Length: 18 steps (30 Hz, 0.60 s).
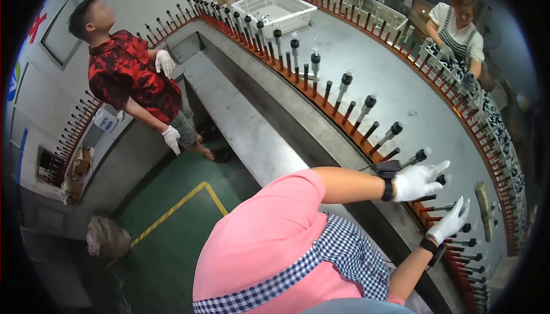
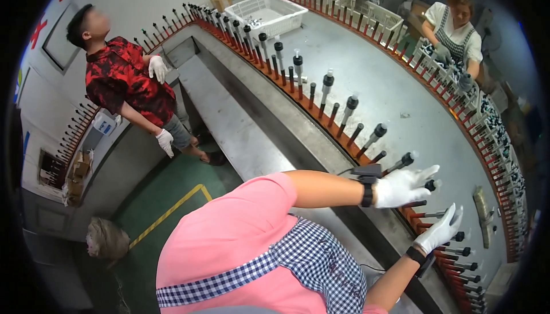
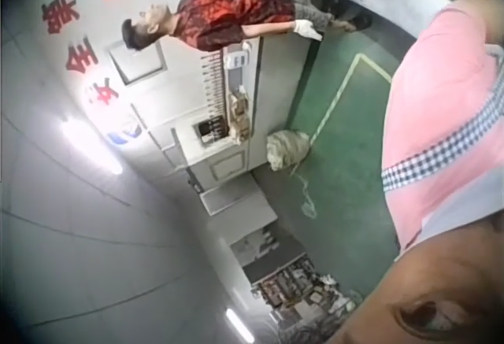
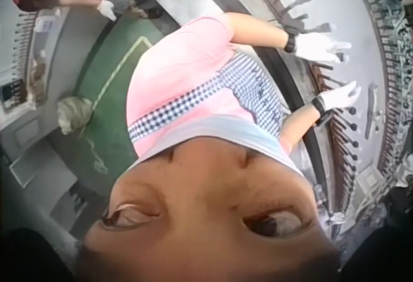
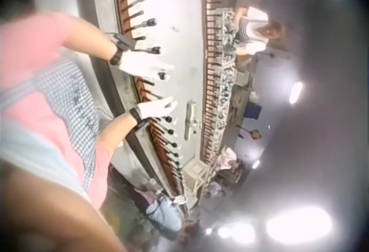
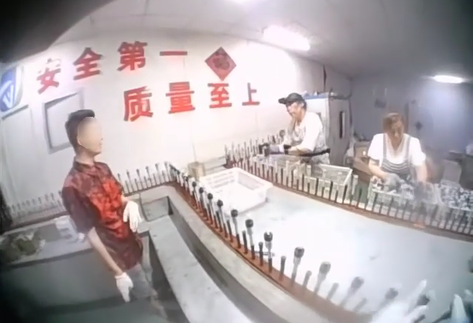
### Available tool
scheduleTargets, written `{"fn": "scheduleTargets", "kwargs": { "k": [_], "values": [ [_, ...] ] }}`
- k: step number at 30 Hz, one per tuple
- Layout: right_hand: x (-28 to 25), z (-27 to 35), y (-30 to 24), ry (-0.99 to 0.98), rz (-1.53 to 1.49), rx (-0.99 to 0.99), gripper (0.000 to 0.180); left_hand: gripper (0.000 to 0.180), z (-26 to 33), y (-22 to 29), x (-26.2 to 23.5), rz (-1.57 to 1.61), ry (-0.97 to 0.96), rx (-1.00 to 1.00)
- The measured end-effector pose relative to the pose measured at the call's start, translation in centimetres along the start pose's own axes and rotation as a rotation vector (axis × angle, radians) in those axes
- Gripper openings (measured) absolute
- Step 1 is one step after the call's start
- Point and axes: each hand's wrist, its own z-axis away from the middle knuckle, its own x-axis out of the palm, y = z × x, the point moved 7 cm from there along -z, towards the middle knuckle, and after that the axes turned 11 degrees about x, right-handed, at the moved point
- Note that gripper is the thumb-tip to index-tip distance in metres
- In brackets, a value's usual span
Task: Assembling and inspecting pump nozzles on a factory production line.
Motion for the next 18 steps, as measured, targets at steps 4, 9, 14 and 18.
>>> {"fn": "scheduleTargets", "kwargs": {
  "k": [4,9,14,18],
  "values": [
    [2.0,-1.9,1.8,-0.370,-0.045,0.082,0.040,0.043,-4.0,-4.5,7.4,0.257,0.106,-0.262],
    [3.5,-5.2,4.7,-0.454,-0.053,-0.020,0.040,0.047,-4.6,-5.6,7.9,0.318,0.182,-0.429],
    [3.2,-2.5,3.0,-0.326,-0.166,-0.107,0.036,0.048,-4.2,-5.7,8.3,0.381,0.203,-0.472],
    [3.4,-1.8,3.5,-0.299,-0.281,-0.164,0.034,0.052,-4.3,-4.8,7.5,-0.208,0.270,-0.188]
  ]
}}
